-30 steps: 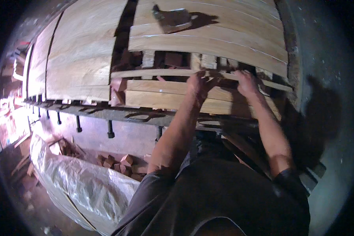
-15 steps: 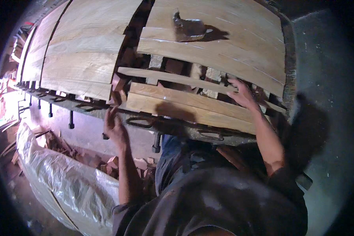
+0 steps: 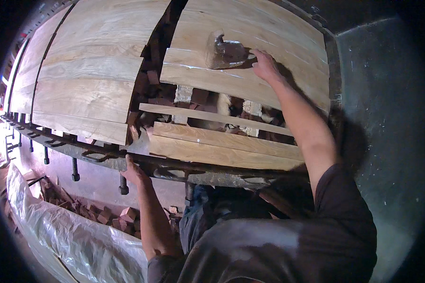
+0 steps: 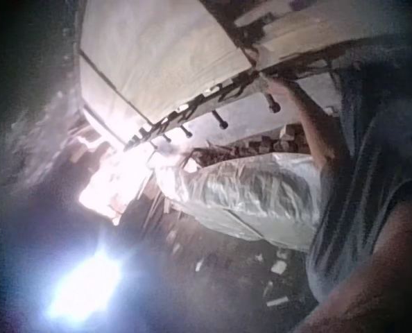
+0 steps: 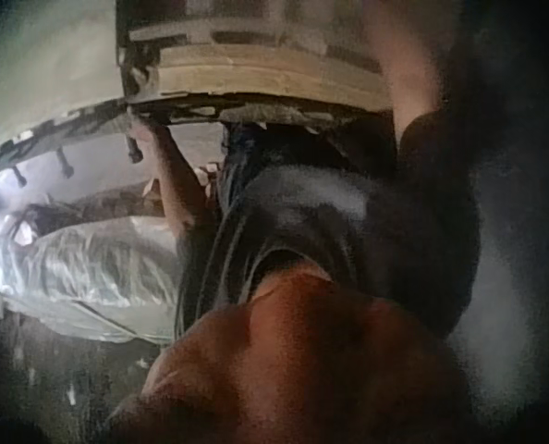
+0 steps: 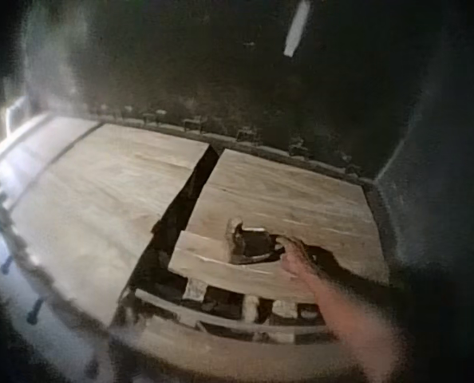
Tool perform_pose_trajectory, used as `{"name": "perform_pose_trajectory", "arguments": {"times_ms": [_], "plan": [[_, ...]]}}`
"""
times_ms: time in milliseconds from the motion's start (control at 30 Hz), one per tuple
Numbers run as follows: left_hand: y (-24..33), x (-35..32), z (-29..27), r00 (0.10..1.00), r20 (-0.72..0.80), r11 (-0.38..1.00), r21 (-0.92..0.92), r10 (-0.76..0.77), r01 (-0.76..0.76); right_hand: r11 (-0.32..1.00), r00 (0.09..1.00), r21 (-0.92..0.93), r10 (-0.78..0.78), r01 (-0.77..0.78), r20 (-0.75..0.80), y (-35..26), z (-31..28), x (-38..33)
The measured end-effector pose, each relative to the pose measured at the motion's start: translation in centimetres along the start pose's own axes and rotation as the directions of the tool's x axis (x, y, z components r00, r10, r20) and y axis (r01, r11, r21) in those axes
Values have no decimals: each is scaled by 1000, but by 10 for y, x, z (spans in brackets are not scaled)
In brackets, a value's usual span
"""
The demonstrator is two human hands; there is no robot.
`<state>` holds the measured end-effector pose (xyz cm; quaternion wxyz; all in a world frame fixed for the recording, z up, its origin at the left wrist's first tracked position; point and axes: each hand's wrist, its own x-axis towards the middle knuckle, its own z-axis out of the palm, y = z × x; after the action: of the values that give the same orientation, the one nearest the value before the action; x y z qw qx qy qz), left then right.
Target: The person applies glue to the edges of wooden planks using a brush, then places and aligns each plank into a curved wooden structure. The process is repeated for multiple planks.
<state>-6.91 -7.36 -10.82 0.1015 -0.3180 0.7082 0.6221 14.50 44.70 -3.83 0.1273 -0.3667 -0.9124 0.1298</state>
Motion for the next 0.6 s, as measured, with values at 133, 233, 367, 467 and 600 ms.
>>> {"name": "perform_pose_trajectory", "arguments": {"times_ms": [133, 233, 367, 467, 600], "plan": [[0, 8, 6, 988, -131, 975, 214, 81, -51, 987, 988, 44, -152, 153, -31, -22, 5, 6], [16, -4, 13, 975, -199, 863, 505, 101, 14, 980, 973, -5, -197, 199, 122, -47, -7, 11], [24, -17, 11, 964, -163, 789, 611, 208, -67, 958, 962, -163, -208, 237, 177, -57, -15, 29], [20, -13, 13, 957, -179, 779, 623, 230, -71, 963, 975, -207, -138, 173, 173, -57, -21, 33], [17, -14, 13, 956, -185, 795, 602, 229, -74, 985, 962, -86, 168, -153, 217, -29, -22, 45]]}}
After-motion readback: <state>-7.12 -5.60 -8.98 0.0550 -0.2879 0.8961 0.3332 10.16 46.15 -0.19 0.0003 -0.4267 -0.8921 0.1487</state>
